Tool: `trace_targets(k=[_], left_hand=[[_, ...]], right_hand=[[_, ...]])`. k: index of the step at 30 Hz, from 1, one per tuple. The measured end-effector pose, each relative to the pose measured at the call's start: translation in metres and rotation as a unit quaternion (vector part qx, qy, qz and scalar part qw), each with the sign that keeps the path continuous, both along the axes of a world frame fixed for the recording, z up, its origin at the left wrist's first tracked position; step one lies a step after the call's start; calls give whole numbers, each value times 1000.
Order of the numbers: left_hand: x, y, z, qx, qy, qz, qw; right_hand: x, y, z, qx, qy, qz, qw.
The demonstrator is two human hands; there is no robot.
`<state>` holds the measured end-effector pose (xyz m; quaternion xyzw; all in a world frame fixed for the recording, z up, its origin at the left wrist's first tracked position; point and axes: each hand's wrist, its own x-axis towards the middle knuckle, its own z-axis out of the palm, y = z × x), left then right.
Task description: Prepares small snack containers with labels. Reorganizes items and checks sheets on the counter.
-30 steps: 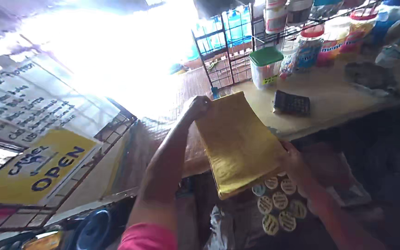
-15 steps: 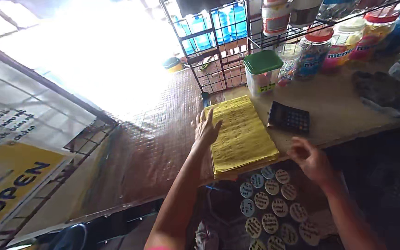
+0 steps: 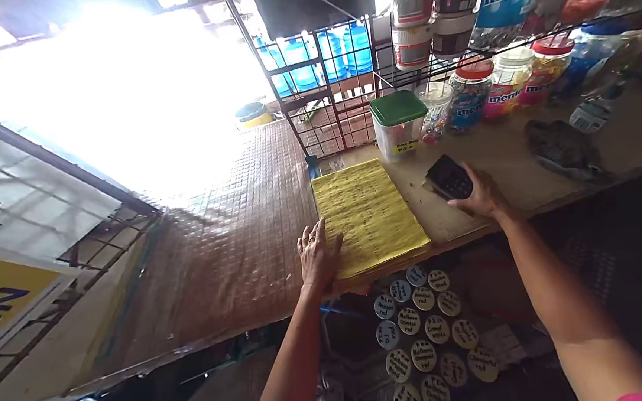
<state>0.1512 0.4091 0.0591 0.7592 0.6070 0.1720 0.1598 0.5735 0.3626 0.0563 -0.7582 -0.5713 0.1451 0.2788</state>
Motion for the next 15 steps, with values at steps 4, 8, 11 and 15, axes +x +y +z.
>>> trace_targets(k=[4,8,11,15], left_hand=[[1,-1,1,3,5,4,1000],[1,0,2,9,2,13,1000],[-1,0,2,-1,-4,15,1000],[-1,1,2,-2,-10,13,1000]], right_hand=[[8,-6,17,-1,18,-184,983],[14,-1,28,-50,23,-243,968],[-3,3,26,-57,9,-225,973],[-15,21,19,-62,-16,-247,967]])
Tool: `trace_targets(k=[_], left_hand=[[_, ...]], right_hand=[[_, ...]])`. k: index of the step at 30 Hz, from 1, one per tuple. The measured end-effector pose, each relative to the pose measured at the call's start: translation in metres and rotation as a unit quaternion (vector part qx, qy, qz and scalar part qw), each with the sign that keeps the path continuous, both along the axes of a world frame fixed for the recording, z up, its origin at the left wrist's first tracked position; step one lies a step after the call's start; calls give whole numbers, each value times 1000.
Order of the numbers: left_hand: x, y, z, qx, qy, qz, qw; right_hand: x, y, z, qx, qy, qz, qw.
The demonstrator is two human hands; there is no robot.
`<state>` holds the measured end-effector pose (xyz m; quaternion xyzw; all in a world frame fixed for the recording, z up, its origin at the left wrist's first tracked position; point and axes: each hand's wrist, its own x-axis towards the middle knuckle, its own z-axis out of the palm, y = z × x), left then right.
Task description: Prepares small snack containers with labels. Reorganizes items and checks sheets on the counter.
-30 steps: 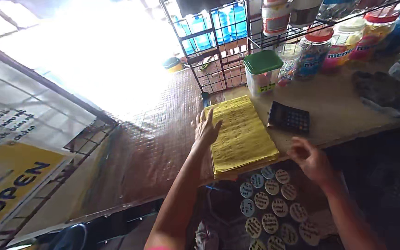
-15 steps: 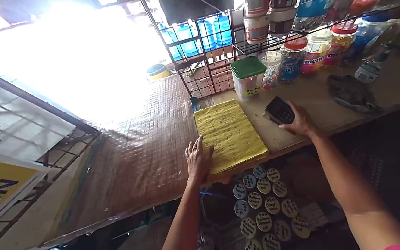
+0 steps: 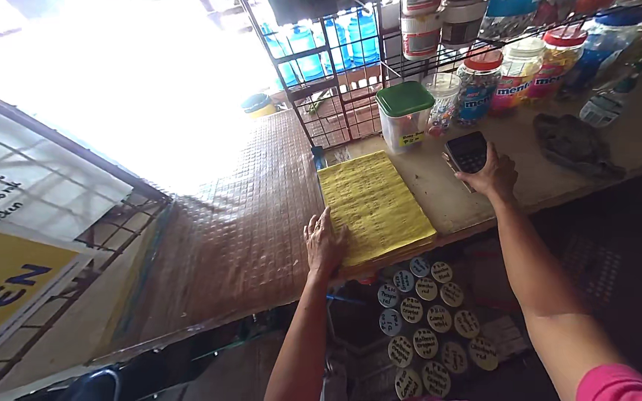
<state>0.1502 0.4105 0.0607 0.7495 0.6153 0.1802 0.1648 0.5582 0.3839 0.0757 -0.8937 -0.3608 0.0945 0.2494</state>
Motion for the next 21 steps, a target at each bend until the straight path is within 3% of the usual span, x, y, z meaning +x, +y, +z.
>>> trace_targets(k=[3,6,8,11,14,16,21], left_hand=[[0,0,1,-5,2,-5,1000],[1,-1,3,-12,8,-16,1000],[2,-1,5,-12,21,-27,999],[2,-1,3,-8,31,-41,999],[4,0,3,-14,31,-43,998],[4,0,3,-12,32,-38,999],[2,0,-1,10,16,-33,999]], right_hand=[[3,6,-10,7,-6,-9,1000],[-11,-10,-9,78,-57,54,994],[-34,-30,0,116,-39,164,979],[-69,-60,0,89,84,340,932],[-79,-60,-4,124,57,318,938],[-76,-36,-5,121,34,288,949],[-72,32,-17,138,-26,331,933]])
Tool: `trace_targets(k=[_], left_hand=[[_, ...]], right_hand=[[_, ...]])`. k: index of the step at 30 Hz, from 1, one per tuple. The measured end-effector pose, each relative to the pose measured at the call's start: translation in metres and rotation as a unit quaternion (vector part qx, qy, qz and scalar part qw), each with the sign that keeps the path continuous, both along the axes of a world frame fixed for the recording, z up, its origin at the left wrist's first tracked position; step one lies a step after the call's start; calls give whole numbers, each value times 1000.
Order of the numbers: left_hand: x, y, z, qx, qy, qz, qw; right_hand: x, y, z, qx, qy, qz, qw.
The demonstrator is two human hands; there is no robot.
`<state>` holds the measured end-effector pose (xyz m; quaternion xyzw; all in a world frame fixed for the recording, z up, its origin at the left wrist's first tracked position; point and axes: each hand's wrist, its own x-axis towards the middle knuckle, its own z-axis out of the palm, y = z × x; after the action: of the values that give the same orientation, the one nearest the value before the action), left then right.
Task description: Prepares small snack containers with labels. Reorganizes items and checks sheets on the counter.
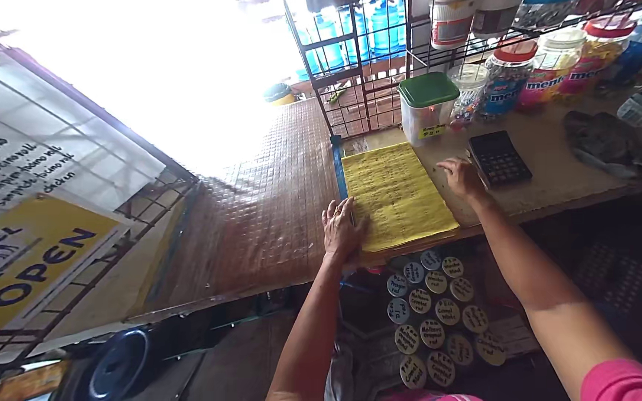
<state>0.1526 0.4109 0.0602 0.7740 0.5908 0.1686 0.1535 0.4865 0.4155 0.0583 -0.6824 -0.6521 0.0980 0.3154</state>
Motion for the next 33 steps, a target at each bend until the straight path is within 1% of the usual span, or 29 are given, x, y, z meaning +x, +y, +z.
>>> trace_targets(k=[1,5,6,10,12,13,14,15,16,17,18,19,20,21,22,23,24,25,26,27,28,29,30,31,33], left_hand=[[0,0,-1,1,-4,0,1000],[0,-1,-1,2,-13,-2,1000],[0,-1,0,2,-14,-2,1000],[-1,0,1,-1,-9,-6,1000],[-1,1,-2,4,-8,-7,1000],[-2,1,-2,7,-11,-8,1000],[-3,1,-2,9,-16,-10,1000],[-3,1,-3,14,-19,-13,1000],[-3,1,-4,17,-21,-15,1000],[-3,1,-5,18,-21,-16,999],[-3,2,-6,20,-21,-16,999],[-2,3,-7,22,-21,-17,999],[-2,3,-7,22,-19,-18,999],[-2,2,-6,20,-15,-18,1000],[-3,1,-5,20,-14,-19,1000],[-2,1,-4,19,-12,-18,1000],[-2,0,-2,18,-13,-17,1000],[-2,0,-2,17,-14,-17,1000],[-2,-2,-1,19,-18,-18,1000],[-3,-2,-1,17,-18,-19,1000],[-3,-2,-1,14,-17,-19,1000],[-3,-1,-1,15,-19,-20,1000],[-4,-1,-2,16,-21,-21,999],[-4,-1,-2,16,-24,-20,999],[-6,-1,-3,11,-29,-16,999]], right_hand=[[-1,7,0,-6,-9,6,1000],[-1,26,4,-95,-22,-1,995],[-1,30,4,-101,-24,-4,995],[-6,35,3,-90,-44,-6,995],[-2,23,6,-83,-63,-6,995],[7,6,11,-61,-54,-12,997],[21,-22,17,-34,-40,-26,998],[42,-62,21,-15,-29,-46,998],[67,-114,19,-6,-16,-77,997],[92,-175,13,-25,-2,-130,991],[112,-237,4,-65,9,-201,977],[124,-296,-5,-121,13,-279,952],[126,-347,-14,-191,5,-353,916],[124,-388,-25,-266,0,-412,871],[119,-418,-36,-303,5,-457,836],[113,-436,-45,-300,15,-491,818],[108,-443,-51,-272,25,-515,813],[101,-439,-54,-232,28,-529,816],[92,-424,-52,-196,30,-525,828],[84,-403,-47,-173,31,-496,850],[77,-377,-42,-146,29,-439,886],[72,-347,-37,-111,26,-362,925],[64,-314,-30,-72,23,-289,954],[51,-280,-20,-35,21,-224,974],[14,-216,-7,26,39,-119,992]])
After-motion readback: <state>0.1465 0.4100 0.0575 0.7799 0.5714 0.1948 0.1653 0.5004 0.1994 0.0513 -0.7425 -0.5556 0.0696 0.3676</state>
